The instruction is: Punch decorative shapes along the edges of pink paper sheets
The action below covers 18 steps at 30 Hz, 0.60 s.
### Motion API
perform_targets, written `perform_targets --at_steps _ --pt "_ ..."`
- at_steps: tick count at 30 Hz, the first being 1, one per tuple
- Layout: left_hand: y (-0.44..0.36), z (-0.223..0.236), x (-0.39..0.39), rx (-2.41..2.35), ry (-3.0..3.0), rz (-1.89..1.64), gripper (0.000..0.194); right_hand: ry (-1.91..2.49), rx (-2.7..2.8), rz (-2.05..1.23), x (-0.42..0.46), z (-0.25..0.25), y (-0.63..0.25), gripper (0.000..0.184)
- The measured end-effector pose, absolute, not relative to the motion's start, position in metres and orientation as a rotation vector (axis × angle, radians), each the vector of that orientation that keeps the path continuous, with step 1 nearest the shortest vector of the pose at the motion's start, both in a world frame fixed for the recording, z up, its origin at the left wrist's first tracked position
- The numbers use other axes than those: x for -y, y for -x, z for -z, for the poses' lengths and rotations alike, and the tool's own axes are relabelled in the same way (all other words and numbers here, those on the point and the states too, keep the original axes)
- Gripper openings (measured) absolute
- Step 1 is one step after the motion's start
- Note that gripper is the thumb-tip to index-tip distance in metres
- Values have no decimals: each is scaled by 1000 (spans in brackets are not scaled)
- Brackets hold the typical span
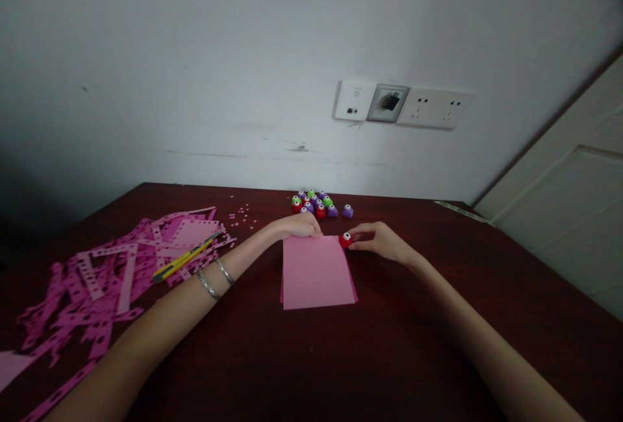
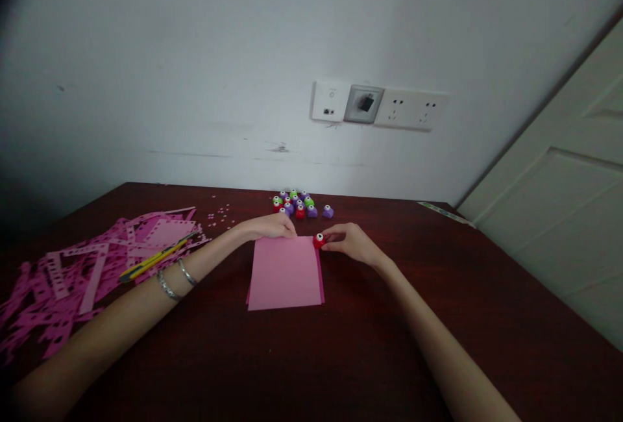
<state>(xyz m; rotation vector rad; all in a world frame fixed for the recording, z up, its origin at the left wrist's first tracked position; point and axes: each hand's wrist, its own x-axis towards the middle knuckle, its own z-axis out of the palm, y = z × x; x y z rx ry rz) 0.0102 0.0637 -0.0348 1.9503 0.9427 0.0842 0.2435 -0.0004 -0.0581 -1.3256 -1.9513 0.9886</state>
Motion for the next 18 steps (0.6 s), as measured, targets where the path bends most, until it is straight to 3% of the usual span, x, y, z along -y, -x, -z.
perform_targets --at_steps 11,18 --pt "-14 50 -69 -906 -2073 -135 22 1310 2031 -968 -1 62 -238 26" --pt "-18 52 -61 -976 -2448 -245 29 1332 2084 -887 1 64 -234 23"
